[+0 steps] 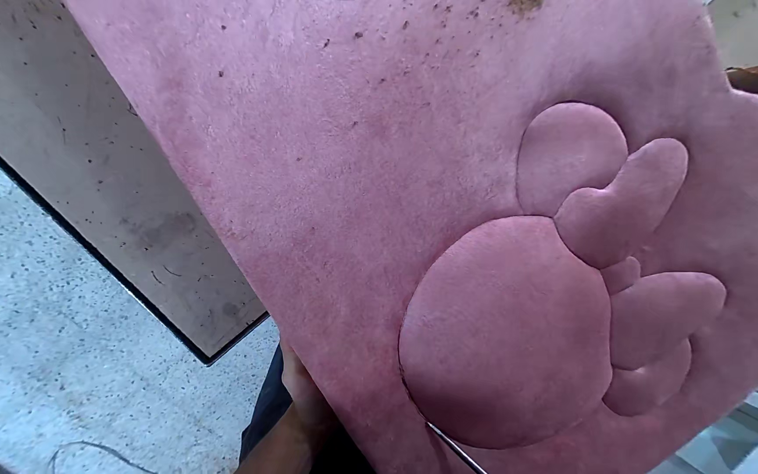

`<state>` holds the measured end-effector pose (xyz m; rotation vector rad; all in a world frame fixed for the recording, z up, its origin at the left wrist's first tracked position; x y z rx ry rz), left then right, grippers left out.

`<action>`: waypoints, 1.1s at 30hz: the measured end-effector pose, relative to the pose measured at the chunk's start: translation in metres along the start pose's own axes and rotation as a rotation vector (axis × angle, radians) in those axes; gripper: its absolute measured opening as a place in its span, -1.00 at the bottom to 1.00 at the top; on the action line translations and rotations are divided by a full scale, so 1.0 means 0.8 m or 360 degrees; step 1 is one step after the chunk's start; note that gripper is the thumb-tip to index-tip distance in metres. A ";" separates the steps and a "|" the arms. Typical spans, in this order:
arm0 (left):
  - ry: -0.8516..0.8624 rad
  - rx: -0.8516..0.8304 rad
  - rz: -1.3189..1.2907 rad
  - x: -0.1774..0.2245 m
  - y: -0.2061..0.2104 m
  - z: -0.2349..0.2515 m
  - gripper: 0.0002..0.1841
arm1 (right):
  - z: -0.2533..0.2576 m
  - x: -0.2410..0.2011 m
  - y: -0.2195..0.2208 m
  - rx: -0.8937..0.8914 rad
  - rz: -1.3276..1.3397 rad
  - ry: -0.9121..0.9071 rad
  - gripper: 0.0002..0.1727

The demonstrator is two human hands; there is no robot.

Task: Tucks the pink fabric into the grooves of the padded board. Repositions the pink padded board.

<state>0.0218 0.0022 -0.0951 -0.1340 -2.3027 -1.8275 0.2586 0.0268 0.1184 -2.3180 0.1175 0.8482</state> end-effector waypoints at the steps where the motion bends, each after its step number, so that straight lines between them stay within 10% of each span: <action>1: -0.0013 0.0032 0.0026 0.003 0.006 0.000 -0.37 | 0.002 0.000 -0.001 -0.0009 -0.0009 -0.0004 -0.54; 11: -0.0014 0.0292 0.0137 -0.003 0.008 -0.015 -0.36 | 0.021 -0.019 -0.027 -0.0215 -0.0287 -0.0038 -0.53; 13: 0.0093 -0.0168 0.0069 -0.005 0.003 -0.007 -0.39 | 0.029 -0.036 -0.039 -0.0322 -0.0389 0.0017 -0.51; 19: 0.0195 -0.0051 0.0443 0.029 0.071 0.020 -0.53 | 0.101 -0.106 -0.084 -0.0730 -0.0869 0.0048 -0.52; 25: 0.0234 0.0079 0.0357 0.017 0.023 0.025 -0.50 | 0.127 -0.161 -0.146 -0.0715 -0.0928 -0.0111 -0.74; 28: 0.0243 0.0423 0.0275 0.026 0.062 0.016 -0.48 | 0.080 -0.136 -0.161 -0.0346 -0.0544 -0.0109 -0.61; 33: 0.0139 0.0232 0.0412 0.037 0.062 0.029 -0.38 | 0.018 -0.029 -0.050 -0.0119 -0.0280 -0.0145 -0.57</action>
Point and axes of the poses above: each hand's wrist, its own z-axis towards the middle knuckle, its own y-axis out of the palm, x = y × z, the point moved 4 cm from there along z, towards the middle knuckle, and after that the axes turned 1 degree about -y, right-handed, at the moved point
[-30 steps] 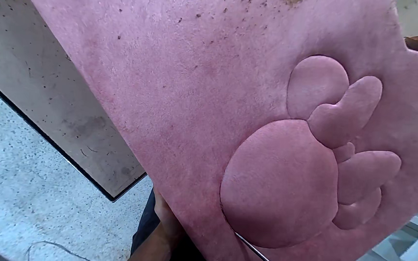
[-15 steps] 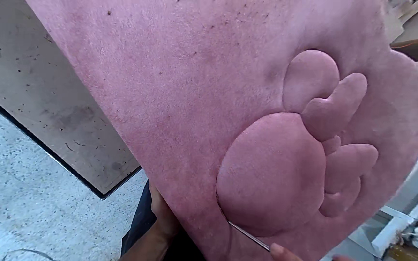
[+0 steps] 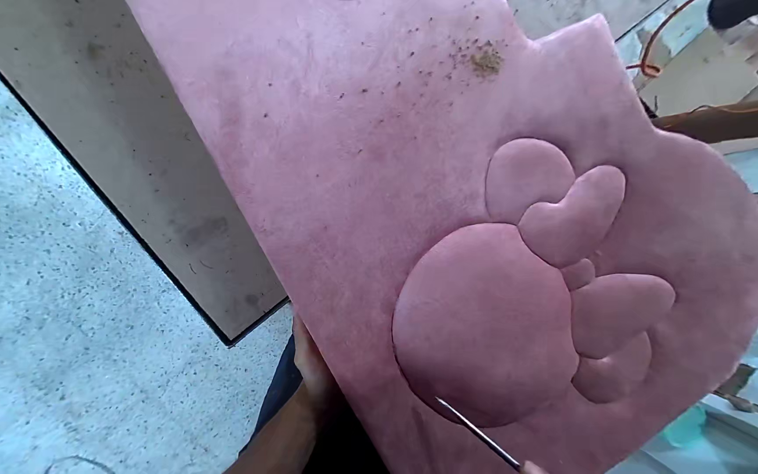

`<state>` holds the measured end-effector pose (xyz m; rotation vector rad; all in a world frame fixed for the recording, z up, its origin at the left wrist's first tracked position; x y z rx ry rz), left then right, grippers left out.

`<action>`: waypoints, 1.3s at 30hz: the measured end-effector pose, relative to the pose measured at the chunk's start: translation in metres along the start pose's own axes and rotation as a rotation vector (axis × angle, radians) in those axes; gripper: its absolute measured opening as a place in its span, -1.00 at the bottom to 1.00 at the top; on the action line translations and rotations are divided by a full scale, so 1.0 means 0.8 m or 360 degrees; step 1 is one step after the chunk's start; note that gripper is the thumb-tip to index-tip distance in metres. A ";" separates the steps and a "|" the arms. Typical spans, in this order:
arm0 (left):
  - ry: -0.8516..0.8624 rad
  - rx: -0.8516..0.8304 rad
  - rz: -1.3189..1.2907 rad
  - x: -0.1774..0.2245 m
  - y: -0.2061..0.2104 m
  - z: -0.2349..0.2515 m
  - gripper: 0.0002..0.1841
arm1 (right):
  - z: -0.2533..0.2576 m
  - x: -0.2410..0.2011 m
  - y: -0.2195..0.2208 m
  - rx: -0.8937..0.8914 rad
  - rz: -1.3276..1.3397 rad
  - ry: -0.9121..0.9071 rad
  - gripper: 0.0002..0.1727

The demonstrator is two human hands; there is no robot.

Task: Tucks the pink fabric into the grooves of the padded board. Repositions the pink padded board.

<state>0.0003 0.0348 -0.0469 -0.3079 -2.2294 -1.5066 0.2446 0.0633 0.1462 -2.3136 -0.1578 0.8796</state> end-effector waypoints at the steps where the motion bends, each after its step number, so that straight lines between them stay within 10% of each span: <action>1: 0.0013 -0.0094 -0.0015 0.000 -0.001 -0.001 -0.40 | -0.002 0.009 0.026 0.0096 0.0077 -0.0015 -0.58; 9: -0.0207 0.0033 -0.0393 -0.036 -0.072 -0.021 -0.48 | 0.004 0.045 0.097 0.0317 0.0272 -0.0120 -0.54; 25: -0.0679 -0.0214 -0.0808 -0.084 -0.061 -0.019 -0.22 | 0.028 -0.035 0.004 -0.0184 -0.0182 0.0214 -0.51; 30: -0.0156 -0.0647 -0.0722 -0.075 -0.033 -0.016 -0.14 | 0.042 -0.103 -0.031 -0.0501 -0.0681 0.0312 -0.50; 32: -0.0226 -0.0151 -0.0687 -0.014 0.034 -0.017 -0.26 | 0.057 -0.144 -0.043 -0.0582 -0.0858 0.0369 -0.56; 39: -0.0371 -0.0028 -0.0342 0.002 0.026 -0.009 -0.16 | 0.040 -0.189 0.044 0.0041 -0.0919 0.0913 -0.49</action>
Point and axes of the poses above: each hand's wrist, its own z-axis towards the middle knuckle, its own y-axis out of the palm, x = y × z, the point moved 4 cm from there along z, towards the middle knuckle, and after that the axes turned 1 degree about -y, right-handed, at the moved point
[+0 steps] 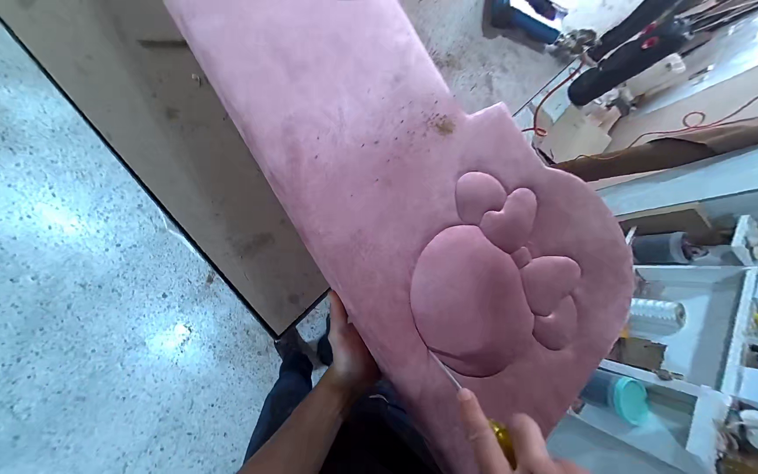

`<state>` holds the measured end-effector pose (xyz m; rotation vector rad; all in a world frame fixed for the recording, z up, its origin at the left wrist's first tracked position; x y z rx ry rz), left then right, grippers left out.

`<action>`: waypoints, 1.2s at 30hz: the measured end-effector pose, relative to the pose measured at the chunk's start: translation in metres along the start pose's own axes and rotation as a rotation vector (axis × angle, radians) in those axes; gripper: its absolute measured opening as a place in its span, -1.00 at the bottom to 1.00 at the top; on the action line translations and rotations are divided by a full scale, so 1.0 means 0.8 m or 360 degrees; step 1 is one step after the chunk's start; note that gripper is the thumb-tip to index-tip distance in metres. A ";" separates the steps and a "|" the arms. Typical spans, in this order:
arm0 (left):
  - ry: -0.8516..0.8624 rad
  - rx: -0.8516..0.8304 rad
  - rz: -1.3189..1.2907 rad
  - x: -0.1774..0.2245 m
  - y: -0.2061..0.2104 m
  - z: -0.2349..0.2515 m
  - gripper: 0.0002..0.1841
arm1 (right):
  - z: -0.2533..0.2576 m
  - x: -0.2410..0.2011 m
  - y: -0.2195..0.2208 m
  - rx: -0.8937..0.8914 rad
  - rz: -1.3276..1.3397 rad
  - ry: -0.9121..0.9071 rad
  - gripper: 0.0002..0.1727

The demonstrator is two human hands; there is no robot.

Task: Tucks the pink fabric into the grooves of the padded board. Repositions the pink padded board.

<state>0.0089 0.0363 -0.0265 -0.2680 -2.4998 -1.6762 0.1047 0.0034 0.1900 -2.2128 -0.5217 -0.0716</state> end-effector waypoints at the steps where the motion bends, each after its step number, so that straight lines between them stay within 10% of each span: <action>1: -0.0076 0.0042 0.0258 0.006 -0.016 0.000 -0.13 | -0.003 -0.002 0.015 0.0085 0.0065 0.0075 -0.49; 7: -0.0687 -0.0512 0.2620 0.122 0.027 -0.066 -0.54 | -0.009 0.055 0.034 0.0037 0.0585 0.0003 -0.51; 14: 0.0546 -0.1951 0.3142 0.081 0.258 0.048 -0.62 | 0.021 0.105 -0.010 0.0211 0.0587 -0.0417 -0.65; 20: 0.0497 -0.3016 0.3135 -0.059 0.278 0.159 -0.36 | 0.029 0.096 -0.027 -0.0111 0.0690 -0.0172 -0.63; 24: 0.0389 -0.3177 0.3198 -0.082 0.273 0.180 -0.26 | 0.038 0.096 -0.049 -0.0536 0.0568 -0.0038 -0.66; 36: 0.0374 -0.3183 0.3195 -0.087 0.268 0.183 -0.23 | 0.040 0.043 -0.054 -0.0651 0.0468 0.0313 -0.63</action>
Point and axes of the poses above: each hand's wrist, its own z-axis towards the middle knuckle, its own y-axis out of the palm, x = y × z, the point moved 4 cm from there along z, towards the middle knuckle, and after that the axes turned 1 degree about -y, right-handed, at the moved point
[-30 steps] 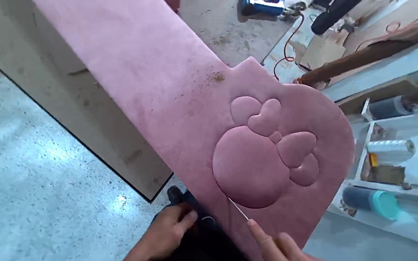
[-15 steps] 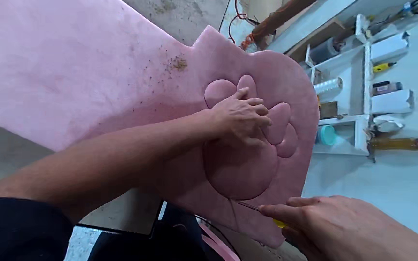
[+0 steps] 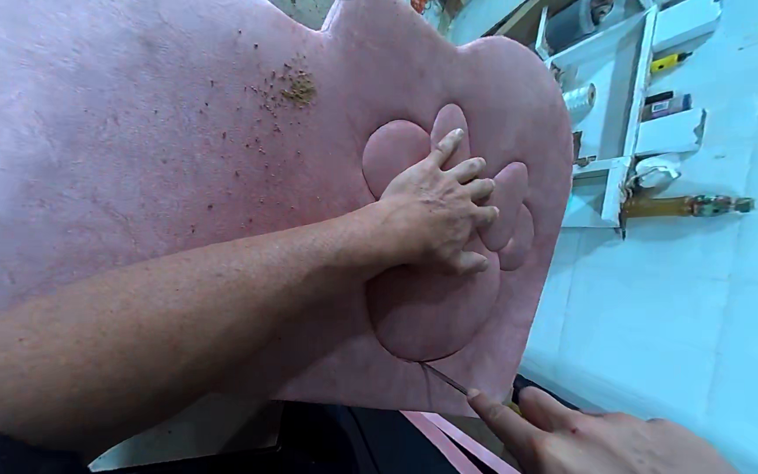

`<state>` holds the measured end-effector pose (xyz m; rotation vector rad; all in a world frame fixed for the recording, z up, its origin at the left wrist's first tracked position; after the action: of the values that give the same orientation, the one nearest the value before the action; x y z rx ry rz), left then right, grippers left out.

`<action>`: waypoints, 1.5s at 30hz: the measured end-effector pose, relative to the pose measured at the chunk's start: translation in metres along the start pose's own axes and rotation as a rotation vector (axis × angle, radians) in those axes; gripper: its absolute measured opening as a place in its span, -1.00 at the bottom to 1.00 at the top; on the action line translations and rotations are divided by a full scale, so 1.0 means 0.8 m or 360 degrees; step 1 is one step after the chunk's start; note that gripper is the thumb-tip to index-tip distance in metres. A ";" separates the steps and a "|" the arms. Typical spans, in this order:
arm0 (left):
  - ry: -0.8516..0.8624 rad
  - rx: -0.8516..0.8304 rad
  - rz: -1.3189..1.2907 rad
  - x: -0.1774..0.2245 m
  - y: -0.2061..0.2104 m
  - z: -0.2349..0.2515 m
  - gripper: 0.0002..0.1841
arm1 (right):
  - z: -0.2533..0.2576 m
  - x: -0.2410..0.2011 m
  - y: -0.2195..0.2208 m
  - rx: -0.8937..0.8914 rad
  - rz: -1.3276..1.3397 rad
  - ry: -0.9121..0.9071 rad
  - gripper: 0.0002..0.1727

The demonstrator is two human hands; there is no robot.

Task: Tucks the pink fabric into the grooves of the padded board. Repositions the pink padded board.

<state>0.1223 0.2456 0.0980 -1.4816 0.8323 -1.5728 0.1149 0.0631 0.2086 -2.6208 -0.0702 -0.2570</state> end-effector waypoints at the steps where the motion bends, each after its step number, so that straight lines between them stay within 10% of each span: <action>1: -0.0004 -0.0018 0.0007 0.001 -0.001 0.001 -0.23 | 0.003 -0.004 -0.004 0.0043 -0.0041 0.0005 -0.65; 12: 0.0013 -0.0061 -0.0037 0.001 -0.002 0.000 -0.25 | 0.033 0.011 -0.066 -0.0172 0.0042 -0.0086 -0.81; 18: 0.0007 -0.0076 -0.0050 -0.001 -0.004 0.001 -0.26 | -0.009 -0.003 0.020 0.0371 -0.0019 0.0167 -0.47; 38: -0.0021 -0.0156 0.0031 0.003 -0.007 0.002 -0.22 | -0.048 -0.069 0.147 0.1362 0.0169 0.0525 -0.48; 45: -0.0020 -0.0160 0.0069 0.006 -0.007 0.001 -0.24 | -0.041 0.044 0.062 0.0714 0.0260 -0.0131 -0.53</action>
<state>0.1224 0.2440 0.1049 -1.5325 0.9425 -1.5072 0.1488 0.0035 0.2200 -2.1748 0.0529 -0.0647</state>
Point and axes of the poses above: each hand's wrist, its own z-axis towards the middle knuckle, its own y-axis out of the palm, x = y × z, the point moved 4 cm from there along z, towards the middle knuckle, and after that the axes turned 1 degree about -y, right-handed, at the moved point
